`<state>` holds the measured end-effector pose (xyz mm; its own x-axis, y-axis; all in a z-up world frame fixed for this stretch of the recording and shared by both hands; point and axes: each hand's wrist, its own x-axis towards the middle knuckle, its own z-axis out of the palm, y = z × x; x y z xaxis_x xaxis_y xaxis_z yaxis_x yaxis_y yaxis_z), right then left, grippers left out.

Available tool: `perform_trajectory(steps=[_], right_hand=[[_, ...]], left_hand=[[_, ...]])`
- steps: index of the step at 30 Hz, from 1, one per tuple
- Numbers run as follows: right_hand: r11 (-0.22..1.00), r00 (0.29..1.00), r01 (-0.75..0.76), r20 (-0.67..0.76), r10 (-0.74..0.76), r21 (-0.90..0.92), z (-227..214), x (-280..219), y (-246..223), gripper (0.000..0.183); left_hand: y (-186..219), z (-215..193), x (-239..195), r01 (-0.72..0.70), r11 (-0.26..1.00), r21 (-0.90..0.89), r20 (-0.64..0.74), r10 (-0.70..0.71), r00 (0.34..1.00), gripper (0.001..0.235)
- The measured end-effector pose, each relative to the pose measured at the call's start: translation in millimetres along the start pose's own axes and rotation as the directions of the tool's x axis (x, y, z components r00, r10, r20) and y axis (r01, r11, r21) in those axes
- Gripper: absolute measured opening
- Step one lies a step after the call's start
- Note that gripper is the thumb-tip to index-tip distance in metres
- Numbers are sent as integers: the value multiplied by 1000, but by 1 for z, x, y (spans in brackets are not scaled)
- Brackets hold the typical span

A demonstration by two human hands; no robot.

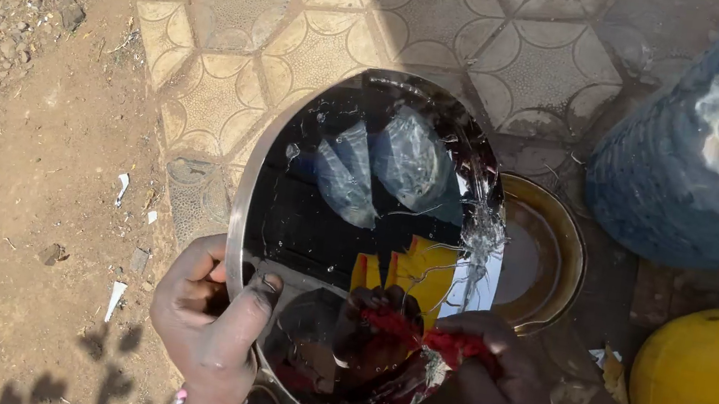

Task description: Washing a circular metal lid with a cloth and water in a bucket

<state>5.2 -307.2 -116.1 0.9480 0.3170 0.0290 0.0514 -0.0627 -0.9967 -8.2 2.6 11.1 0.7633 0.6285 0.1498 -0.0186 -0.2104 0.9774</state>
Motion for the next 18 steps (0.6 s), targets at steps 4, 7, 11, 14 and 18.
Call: perform_trajectory(steps=[4, 7, 11, 14, 18], right_hand=[[962, 947, -267, -166, 273, 62, -5, -6, 30, 48], [827, 815, -481, -197, 544, 292, -17, 0, 35, 53], [780, 762, -469, -257, 594, 413, -21, 8, 31, 51], [776, 767, -533, -195, 611, 337, -15, 16, 27, 54], [763, 783, -533, -129, 608, 365, -12, 18, 40, 50]], left_hand=[[11, -5, -7, -95, 994, 48, -66, 98, 993, 40], [18, -1, -12, -141, 987, 82, -122, 151, 981, 47], [47, 8, -23, -178, 982, 61, -57, 181, 982, 51], [84, 25, -31, -149, 980, 132, -18, 153, 988, 25], [121, 44, -31, -218, 949, 230, 42, 214, 976, 31]])
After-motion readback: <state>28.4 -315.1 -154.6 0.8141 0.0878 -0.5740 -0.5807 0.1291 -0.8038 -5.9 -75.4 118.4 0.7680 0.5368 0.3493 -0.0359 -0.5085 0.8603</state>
